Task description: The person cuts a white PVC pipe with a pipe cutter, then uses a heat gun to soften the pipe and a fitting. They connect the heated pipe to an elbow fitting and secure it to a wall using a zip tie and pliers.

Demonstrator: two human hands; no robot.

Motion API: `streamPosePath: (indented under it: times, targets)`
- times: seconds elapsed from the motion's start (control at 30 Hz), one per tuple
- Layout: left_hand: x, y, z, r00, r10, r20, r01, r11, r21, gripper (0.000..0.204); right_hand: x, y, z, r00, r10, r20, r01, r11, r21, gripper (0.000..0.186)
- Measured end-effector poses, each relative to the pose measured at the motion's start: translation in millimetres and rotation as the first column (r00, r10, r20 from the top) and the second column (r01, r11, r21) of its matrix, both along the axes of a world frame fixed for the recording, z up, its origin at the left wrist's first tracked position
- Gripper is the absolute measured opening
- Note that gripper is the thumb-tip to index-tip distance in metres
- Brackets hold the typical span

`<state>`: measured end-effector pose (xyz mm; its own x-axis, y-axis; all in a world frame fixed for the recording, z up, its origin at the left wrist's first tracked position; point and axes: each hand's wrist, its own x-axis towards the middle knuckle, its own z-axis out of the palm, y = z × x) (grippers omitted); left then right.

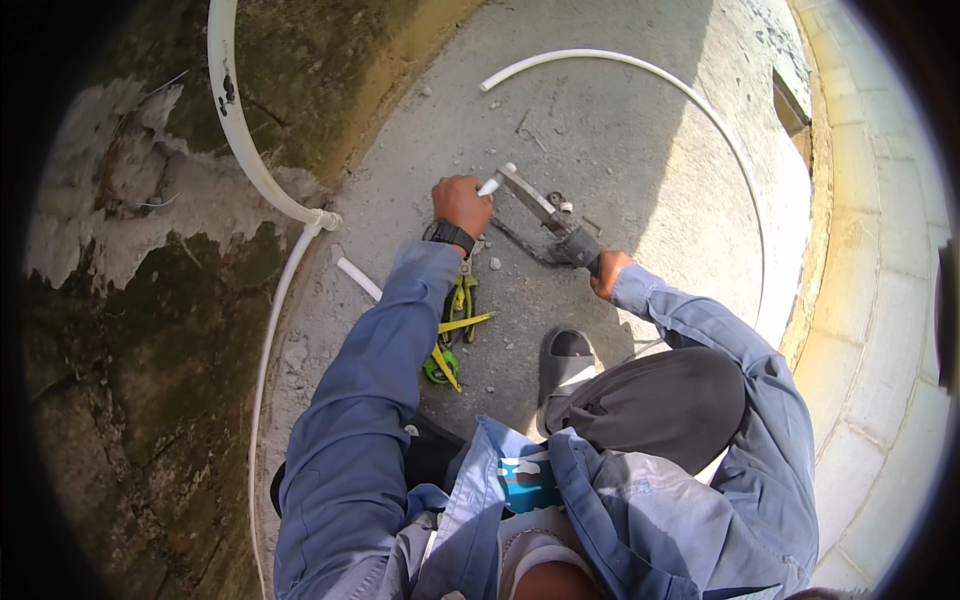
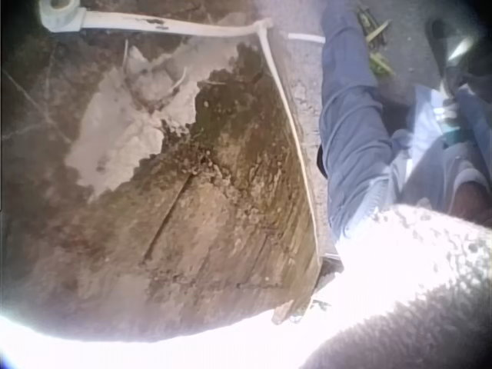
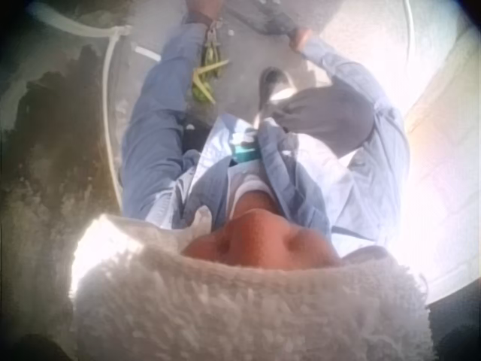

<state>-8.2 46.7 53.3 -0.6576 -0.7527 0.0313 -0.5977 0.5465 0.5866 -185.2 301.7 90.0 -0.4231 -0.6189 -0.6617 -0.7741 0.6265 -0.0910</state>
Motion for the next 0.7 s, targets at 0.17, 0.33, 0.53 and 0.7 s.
streamPosePath:
  times: [0.17,0.33,0.53,0.7]
  targets:
    - [5,2,5,1.000,-0.025,-0.015,0.023,0.996,-0.092,0.024,2,0,2,1.000,-0.018,0.014,0.018,1.000,-0.022,0.046]
    - [2,-18,32,0.977,-0.095,0.190,-0.010,0.872,0.489,0.028,-7,11,-8,0.999,-0.022,0.041,0.025,0.996,-0.083,0.043]
    - [20,-57,-18,0.991,-0.130,-0.039,0.085,0.366,0.927,0.036,-5,11,-9,1.000,-0.011,0.019,0.014,0.991,-0.132,0.039]
    - [15,-60,-31,0.992,-0.111,-0.064,0.098,0.331,0.939,0.034,-4,6,-4,0.999,0.017,0.033,-0.014,0.995,-0.100,0.043]
